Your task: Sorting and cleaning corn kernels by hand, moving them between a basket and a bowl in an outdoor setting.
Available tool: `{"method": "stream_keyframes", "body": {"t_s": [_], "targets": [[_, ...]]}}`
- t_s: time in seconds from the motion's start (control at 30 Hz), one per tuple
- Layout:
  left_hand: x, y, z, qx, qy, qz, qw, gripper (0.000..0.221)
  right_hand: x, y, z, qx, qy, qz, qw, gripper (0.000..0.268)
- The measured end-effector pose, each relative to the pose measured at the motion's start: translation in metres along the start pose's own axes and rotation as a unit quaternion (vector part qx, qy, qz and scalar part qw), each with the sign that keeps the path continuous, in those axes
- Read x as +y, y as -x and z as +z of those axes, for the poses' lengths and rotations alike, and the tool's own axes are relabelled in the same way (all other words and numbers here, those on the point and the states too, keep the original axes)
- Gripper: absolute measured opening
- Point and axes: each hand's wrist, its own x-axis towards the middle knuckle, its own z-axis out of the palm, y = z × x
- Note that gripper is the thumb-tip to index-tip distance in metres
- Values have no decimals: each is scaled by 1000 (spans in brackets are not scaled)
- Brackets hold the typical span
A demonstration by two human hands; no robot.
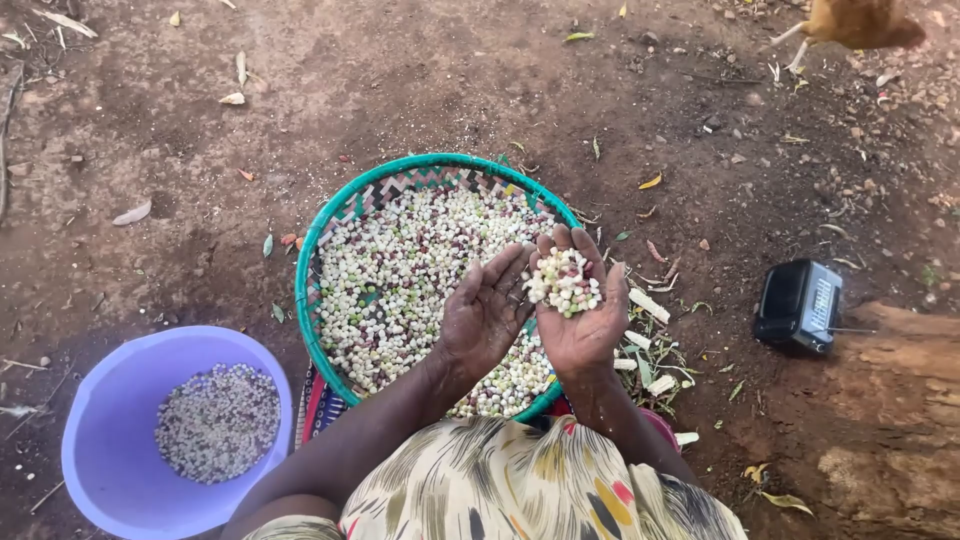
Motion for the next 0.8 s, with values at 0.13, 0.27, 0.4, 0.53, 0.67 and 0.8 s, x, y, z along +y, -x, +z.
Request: {"method": "stream_keyframes", "body": {"t_s": [0.13, 0.27, 0.4, 0.53, 0.67, 0.8], "targets": [[-2, -2, -9, -11, 60, 33, 998, 65, 11, 6, 20, -54, 48, -41, 997, 75], [1, 4, -2, -12, 87, 53, 995, 63, 18, 13, 41, -69, 82, -58, 993, 78], [0, 5, -5, -3, 121, 45, 992, 63, 25, 17, 50, -91, 94, -72, 989, 81], [3, 1, -21, -26, 122, 29, 992, 61, 31, 22, 56, -126, 159, -108, 973, 82], [13, 9, -4, -40, 122, 23, 991, 62, 28, 18, 38, -168, 184, -149, 957, 75], [17, 7, -4, -63, 104, 25, 992, 62, 18, 10, 10, -159, 313, -223, 910, 61]]}}
